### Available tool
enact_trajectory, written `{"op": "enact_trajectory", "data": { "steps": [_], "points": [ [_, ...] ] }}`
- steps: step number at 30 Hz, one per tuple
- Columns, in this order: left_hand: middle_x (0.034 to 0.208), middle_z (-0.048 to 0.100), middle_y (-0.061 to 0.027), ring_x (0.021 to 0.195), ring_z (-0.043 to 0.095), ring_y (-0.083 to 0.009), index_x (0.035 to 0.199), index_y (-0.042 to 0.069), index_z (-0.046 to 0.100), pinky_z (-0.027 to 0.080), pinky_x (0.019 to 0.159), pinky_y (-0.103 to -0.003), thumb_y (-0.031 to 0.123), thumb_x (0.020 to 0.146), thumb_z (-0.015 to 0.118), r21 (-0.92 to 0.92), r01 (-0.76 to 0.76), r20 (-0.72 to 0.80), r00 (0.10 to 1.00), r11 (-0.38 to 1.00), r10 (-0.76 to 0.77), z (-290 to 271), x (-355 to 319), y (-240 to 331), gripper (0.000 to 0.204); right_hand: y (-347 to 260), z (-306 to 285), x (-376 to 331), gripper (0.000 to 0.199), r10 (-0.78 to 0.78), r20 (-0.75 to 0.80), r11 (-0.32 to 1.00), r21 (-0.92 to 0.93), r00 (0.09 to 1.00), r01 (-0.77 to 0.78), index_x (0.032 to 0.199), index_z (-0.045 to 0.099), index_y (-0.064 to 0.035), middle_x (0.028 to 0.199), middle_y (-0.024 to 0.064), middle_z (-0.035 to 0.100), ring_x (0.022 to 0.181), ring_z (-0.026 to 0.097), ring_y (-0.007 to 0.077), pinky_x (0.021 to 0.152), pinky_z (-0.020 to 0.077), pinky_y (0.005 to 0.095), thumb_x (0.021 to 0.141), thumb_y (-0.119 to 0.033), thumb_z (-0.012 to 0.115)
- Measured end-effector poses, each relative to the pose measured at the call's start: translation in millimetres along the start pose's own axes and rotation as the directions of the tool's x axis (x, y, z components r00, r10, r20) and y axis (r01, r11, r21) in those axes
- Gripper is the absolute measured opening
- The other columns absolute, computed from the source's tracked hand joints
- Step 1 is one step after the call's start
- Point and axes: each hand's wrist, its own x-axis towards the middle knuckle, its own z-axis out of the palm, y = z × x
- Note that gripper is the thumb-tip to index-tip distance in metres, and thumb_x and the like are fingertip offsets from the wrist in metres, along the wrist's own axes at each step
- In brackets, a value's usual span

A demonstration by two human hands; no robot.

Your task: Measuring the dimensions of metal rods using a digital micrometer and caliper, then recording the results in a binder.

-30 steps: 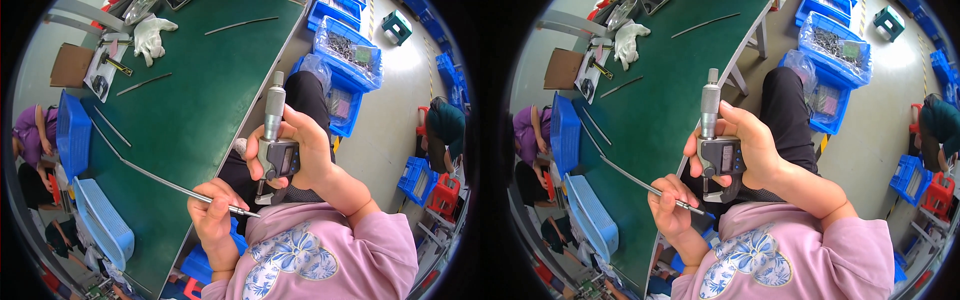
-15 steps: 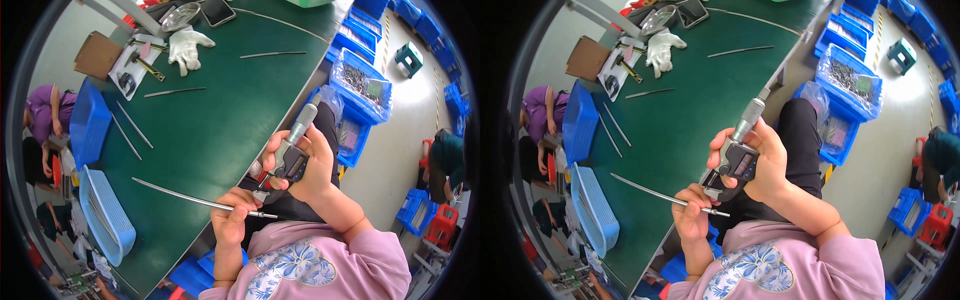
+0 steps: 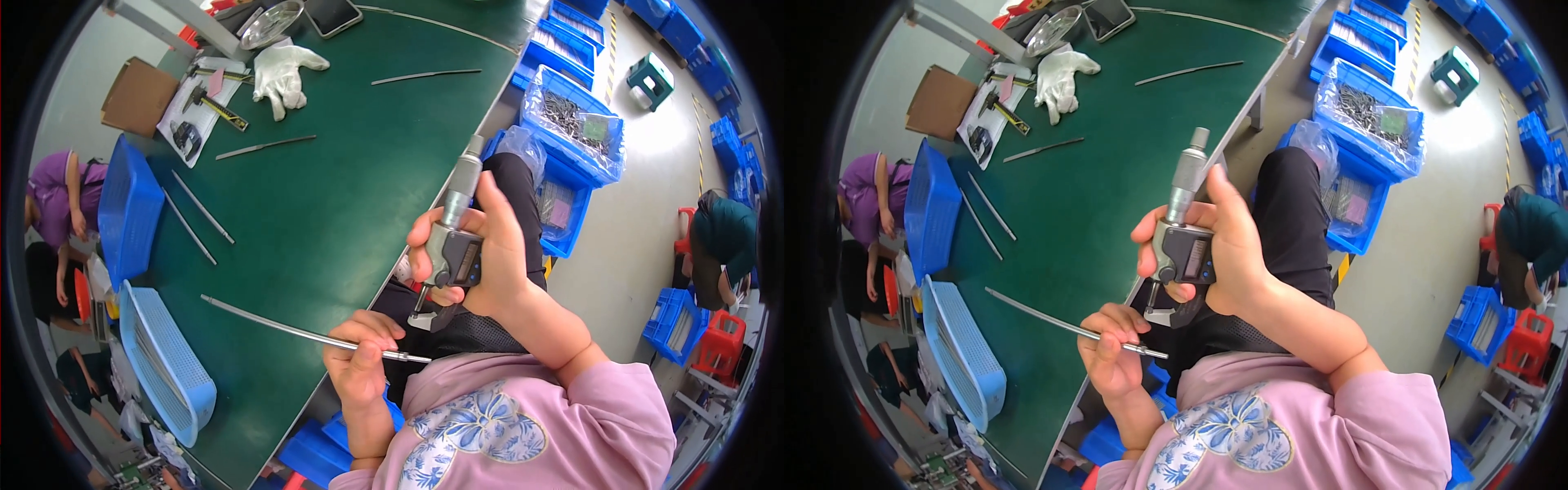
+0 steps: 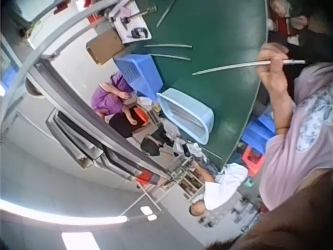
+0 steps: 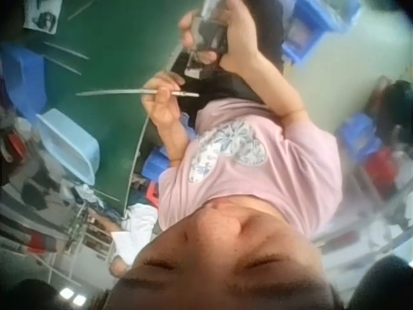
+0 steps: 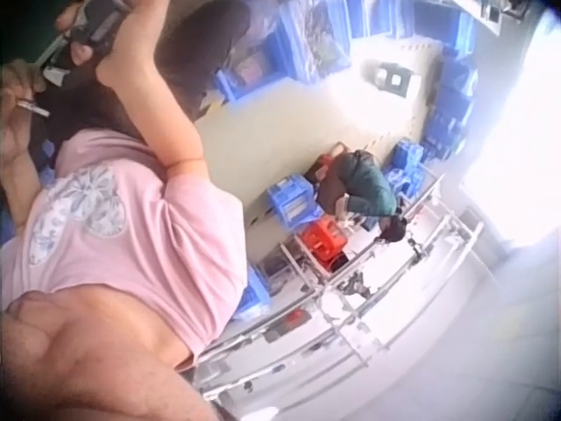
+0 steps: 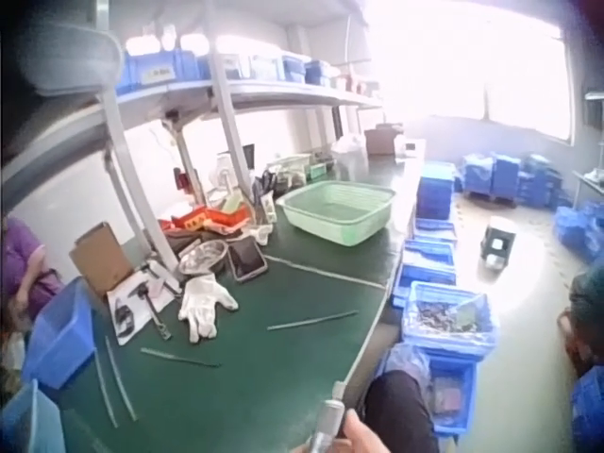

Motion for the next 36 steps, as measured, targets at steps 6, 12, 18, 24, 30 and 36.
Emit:
{"op": "enact_trajectory", "data": {
  "steps": [6, 12, 18, 24, 30, 36],
  "points": [
    [0.071, 0.052, -0.0116, 0.066, 0.051, -0.0215, 0.071, 0.000, 0.055, 0.046, 0.066, -0.035, 0.024, 0.080, 0.063, 0.055, -0.052, -0.031, 0.998, 0.997, 0.053, -7.8, 0.3, -0.1, 0.026, 5.5, -2.0, 6.7, 0.066, -0.035, 0.109, 0.997, -0.070, 0.993, 0.043, 0.086, 0.056, 0.0000, 0.068, 0.0138, 0.059, 0.045, 0.049, 0.0140, 0.040, 0.0378, 0.0223, 0.082, -0.061, 0.034],
    [0.112, 0.045, -0.0192, 0.107, 0.050, -0.0303, 0.074, -0.002, 0.060, 0.054, 0.077, -0.038, 0.023, 0.080, 0.064, -0.020, 0.031, -0.018, 0.999, 0.999, -0.031, 8.4, 0.8, -6.8, 0.026, 29.0, 3.2, 18.9, 0.058, -0.180, 0.233, 0.956, 0.270, 0.956, 0.114, 0.107, 0.046, -0.0037, 0.100, 0.0177, 0.055, 0.069, 0.058, 0.0243, 0.068, 0.0473, 0.0332, 0.086, -0.056, 0.031],
    [0.113, 0.045, -0.0134, 0.093, 0.055, -0.0205, 0.076, -0.001, 0.060, 0.051, 0.078, -0.034, 0.015, 0.083, 0.060, 0.031, 0.074, -0.114, 0.991, 0.997, -0.070, -13.3, -10.2, -20.8, 0.018, 42.1, 9.2, 15.3, 0.061, -0.122, 0.345, 0.956, -0.212, 0.931, 0.203, 0.126, 0.033, -0.0071, 0.122, 0.0152, 0.044, 0.098, 0.054, 0.0228, 0.082, 0.0443, 0.0343, 0.090, -0.056, 0.027],
    [0.110, 0.047, -0.0139, 0.083, 0.059, -0.0244, 0.075, 0.000, 0.054, 0.053, 0.072, -0.037, 0.023, 0.084, 0.059, -0.175, -0.110, -0.236, 0.969, 0.978, 0.067, 2.0, -3.3, -7.0, 0.026, 39.1, 15.0, 17.1, 0.072, -0.017, 0.447, 0.938, -0.302, 0.894, 0.169, 0.132, 0.027, -0.0082, 0.128, 0.0157, 0.039, 0.106, 0.050, 0.0277, 0.093, 0.0382, 0.0390, 0.085, -0.063, 0.029],
    [0.108, 0.048, -0.0156, 0.091, 0.052, -0.0215, 0.074, 0.000, 0.058, 0.049, 0.074, -0.031, 0.020, 0.085, 0.058, -0.073, -0.158, -0.249, 0.959, 0.985, 0.136, -12.1, -7.4, -3.6, 0.023, 4.3, -1.0, 11.4, 0.070, -0.051, 0.547, 0.592, -0.658, 0.836, 0.466, 0.134, 0.023, 0.0028, 0.129, 0.0150, 0.039, 0.118, 0.039, 0.0213, 0.099, 0.0280, 0.0354, 0.086, -0.043, 0.046],
    [0.108, 0.047, -0.0172, 0.085, 0.054, -0.0206, 0.075, -0.001, 0.059, 0.050, 0.070, -0.029, 0.019, 0.086, 0.057, -0.192, -0.043, -0.245, 0.970, 0.980, -0.006, -19.7, -4.2, 2.3, 0.023, -13.5, -26.1, 7.1, 0.034, -0.311, 0.461, 0.397, -0.731, 0.831, 0.554, 0.113, 0.044, 0.0053, 0.098, 0.0097, 0.054, 0.089, 0.052, 0.0132, 0.081, 0.0400, 0.0260, 0.088, -0.017, 0.050]
  ]
}}
